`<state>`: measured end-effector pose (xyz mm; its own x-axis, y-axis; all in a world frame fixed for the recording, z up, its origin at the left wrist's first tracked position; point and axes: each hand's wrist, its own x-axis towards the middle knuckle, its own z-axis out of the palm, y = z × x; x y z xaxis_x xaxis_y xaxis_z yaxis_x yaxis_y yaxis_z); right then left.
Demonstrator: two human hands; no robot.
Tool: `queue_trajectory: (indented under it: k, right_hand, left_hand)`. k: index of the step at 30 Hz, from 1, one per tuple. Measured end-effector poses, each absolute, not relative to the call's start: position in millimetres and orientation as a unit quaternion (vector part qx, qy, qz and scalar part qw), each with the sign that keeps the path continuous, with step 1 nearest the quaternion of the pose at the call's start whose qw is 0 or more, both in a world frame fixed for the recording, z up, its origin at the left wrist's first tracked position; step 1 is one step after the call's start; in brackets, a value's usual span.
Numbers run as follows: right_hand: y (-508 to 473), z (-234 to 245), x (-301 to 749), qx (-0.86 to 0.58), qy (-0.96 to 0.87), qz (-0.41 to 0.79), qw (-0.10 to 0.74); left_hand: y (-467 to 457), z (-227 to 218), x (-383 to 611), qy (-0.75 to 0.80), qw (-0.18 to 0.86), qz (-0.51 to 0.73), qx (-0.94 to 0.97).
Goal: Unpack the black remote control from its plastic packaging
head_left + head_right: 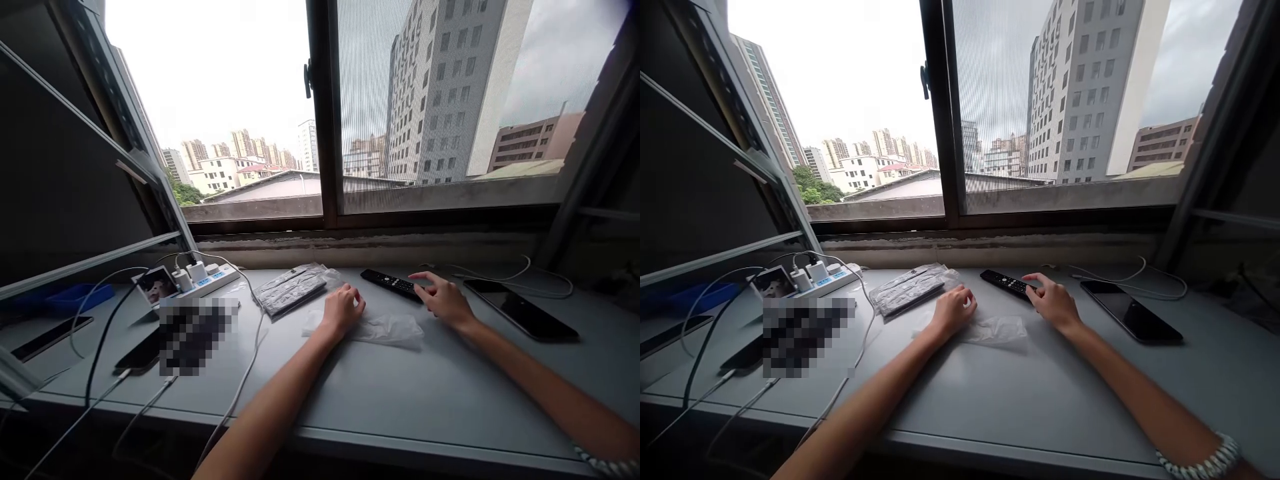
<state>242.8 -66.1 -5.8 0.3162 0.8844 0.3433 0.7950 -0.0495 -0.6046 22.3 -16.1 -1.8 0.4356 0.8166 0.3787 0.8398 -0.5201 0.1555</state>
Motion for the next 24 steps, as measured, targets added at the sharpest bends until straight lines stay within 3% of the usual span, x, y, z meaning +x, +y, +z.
queue_trajectory:
  k: [15, 24]
  right_hand:
    - [-73, -2, 232, -0.671, -0.638, 0.051, 0.375]
    - [-73, -11, 238, -0.638, -0.696, 0.038, 0.326]
  left_hand:
    - [-14, -6, 20, -0.501, 0.003, -0.231, -0.834]
    - [-20, -9, 20, -0.506, -0.014, -0.239, -0.829]
